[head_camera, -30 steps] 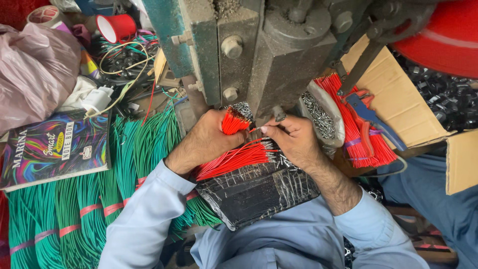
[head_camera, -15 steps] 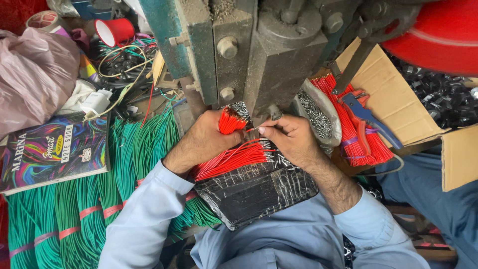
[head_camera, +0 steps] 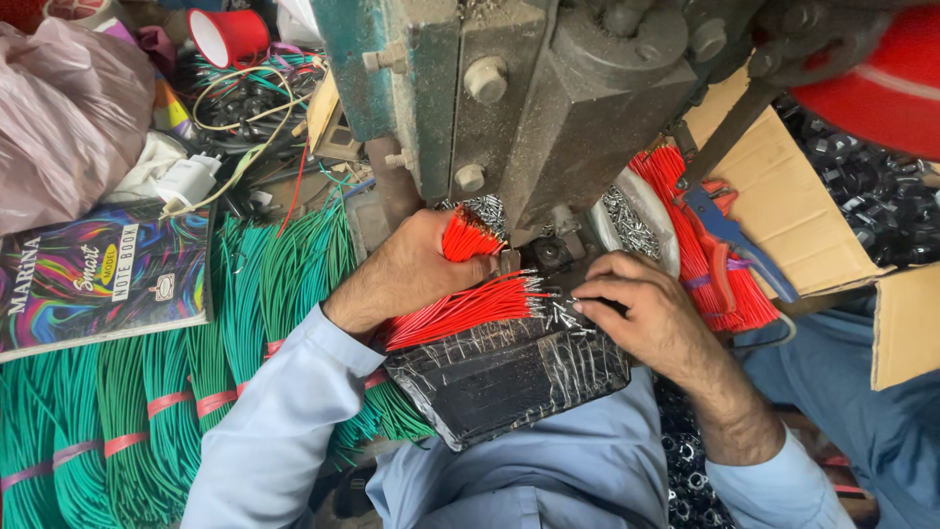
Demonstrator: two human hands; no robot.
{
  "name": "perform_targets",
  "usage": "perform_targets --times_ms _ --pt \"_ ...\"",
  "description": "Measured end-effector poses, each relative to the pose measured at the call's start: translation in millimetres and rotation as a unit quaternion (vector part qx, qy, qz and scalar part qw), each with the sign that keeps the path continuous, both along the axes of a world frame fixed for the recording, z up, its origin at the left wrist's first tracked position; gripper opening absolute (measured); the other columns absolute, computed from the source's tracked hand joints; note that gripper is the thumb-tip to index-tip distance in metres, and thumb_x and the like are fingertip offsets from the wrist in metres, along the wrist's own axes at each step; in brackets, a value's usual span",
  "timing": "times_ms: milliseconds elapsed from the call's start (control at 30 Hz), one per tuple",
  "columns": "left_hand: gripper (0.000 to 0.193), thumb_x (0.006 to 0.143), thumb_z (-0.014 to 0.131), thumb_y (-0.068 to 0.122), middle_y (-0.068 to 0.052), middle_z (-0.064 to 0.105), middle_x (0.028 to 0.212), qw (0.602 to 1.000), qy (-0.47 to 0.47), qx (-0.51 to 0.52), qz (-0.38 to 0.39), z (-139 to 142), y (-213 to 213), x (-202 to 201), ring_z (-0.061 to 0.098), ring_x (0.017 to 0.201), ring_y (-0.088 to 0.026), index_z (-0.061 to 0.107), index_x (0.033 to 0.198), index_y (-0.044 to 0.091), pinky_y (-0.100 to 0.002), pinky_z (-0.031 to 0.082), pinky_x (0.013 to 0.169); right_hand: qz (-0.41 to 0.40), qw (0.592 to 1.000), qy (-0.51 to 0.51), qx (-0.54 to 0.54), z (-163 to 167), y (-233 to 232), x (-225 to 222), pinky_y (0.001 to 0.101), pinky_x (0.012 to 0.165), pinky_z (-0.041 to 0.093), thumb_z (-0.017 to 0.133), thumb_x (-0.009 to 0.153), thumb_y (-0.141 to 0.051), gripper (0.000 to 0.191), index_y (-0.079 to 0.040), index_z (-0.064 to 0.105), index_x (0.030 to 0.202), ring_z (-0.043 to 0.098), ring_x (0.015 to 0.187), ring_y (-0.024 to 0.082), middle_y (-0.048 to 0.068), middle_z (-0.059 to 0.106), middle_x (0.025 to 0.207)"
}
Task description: The person crimps metal terminals onto the stripped ends of red insulated wires using a bench-mounted crimping press. They hold a bundle of red wires in one hand, position a wire end with a terminal in the press die, operate the press, and set the finished wire aside, repeating the cycle continuously.
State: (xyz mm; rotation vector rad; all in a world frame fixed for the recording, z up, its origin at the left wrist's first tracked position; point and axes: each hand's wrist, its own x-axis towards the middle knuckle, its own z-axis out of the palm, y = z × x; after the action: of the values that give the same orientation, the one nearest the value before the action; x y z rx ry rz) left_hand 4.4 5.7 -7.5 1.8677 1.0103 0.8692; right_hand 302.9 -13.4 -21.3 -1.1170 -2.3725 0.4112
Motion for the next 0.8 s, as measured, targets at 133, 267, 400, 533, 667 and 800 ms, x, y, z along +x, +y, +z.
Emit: perform_targets --times_ms 133,267,400,533,667,800 --pt "0.014 0.086 0.072 0.012 -0.005 0.075 0.081 1.0 -0.01 0.011 -0.008 4.9 -1.9 0.4 0.069 0.076 -0.011 0.071 0.096 0.002 -0.029 0.057 0.074 -0.017 1.0 0.011 -0.02 -5.8 1.8 -4.3 0.0381 0.089 0.053 0.075 0.083 -0.013 0.014 -0.006 0.076 0.095 0.068 0.098 0.026 0.007 0.069 0.098" --pt "0.016 0.086 0.073 0.015 -0.006 0.074 0.08 1.0 0.005 0.017 -0.004 8.3 -2.8 0.9 0.069 0.076 -0.012 0.071 0.097 0.003 -0.031 0.057 0.074 -0.02 0.999 0.012 -0.03 -6.4 4.6 -5.5 0.0374 0.086 0.054 0.075 0.083 -0.012 0.012 -0.006 0.074 0.094 0.068 0.096 0.025 0.007 0.068 0.096" --pt "0.023 0.085 0.074 0.019 -0.008 0.073 0.08 1.0 0.023 0.0 0.015 8.4 -3.5 1.2 0.069 0.075 -0.014 0.068 0.101 0.003 -0.032 0.057 0.074 -0.03 0.997 0.021 -0.067 -4.3 5.3 -7.8 0.0355 0.082 0.055 0.075 0.083 -0.013 0.015 -0.006 0.073 0.096 0.069 0.092 0.023 0.006 0.068 0.094" --pt "0.024 0.086 0.074 0.02 -0.009 0.073 0.08 0.999 0.03 0.002 0.012 7.3 -3.2 1.1 0.068 0.074 -0.015 0.068 0.101 0.003 -0.033 0.057 0.074 -0.051 0.996 0.01 -0.077 -3.5 4.4 -11.1 0.0347 0.079 0.056 0.076 0.083 -0.014 0.015 -0.007 0.073 0.096 0.069 0.088 0.021 0.006 0.067 0.091" --pt "0.023 0.086 0.073 0.019 -0.009 0.073 0.08 0.999 0.023 0.022 0.005 5.5 -1.5 1.2 0.069 0.075 -0.016 0.067 0.101 0.002 -0.033 0.057 0.074 -0.045 0.997 0.005 -0.067 -5.1 6.0 -11.4 0.0345 0.077 0.055 0.076 0.083 -0.014 0.014 -0.007 0.073 0.096 0.068 0.086 0.02 0.005 0.066 0.088" --pt "0.022 0.086 0.072 0.019 -0.01 0.073 0.08 0.999 0.022 0.042 0.003 4.4 -0.8 1.7 0.07 0.074 -0.017 0.068 0.099 0.002 -0.033 0.058 0.074 -0.042 0.997 0.013 -0.062 -9.1 7.3 -9.8 0.0345 0.077 0.055 0.075 0.084 -0.014 0.013 -0.007 0.072 0.095 0.067 0.085 0.02 0.005 0.065 0.086"
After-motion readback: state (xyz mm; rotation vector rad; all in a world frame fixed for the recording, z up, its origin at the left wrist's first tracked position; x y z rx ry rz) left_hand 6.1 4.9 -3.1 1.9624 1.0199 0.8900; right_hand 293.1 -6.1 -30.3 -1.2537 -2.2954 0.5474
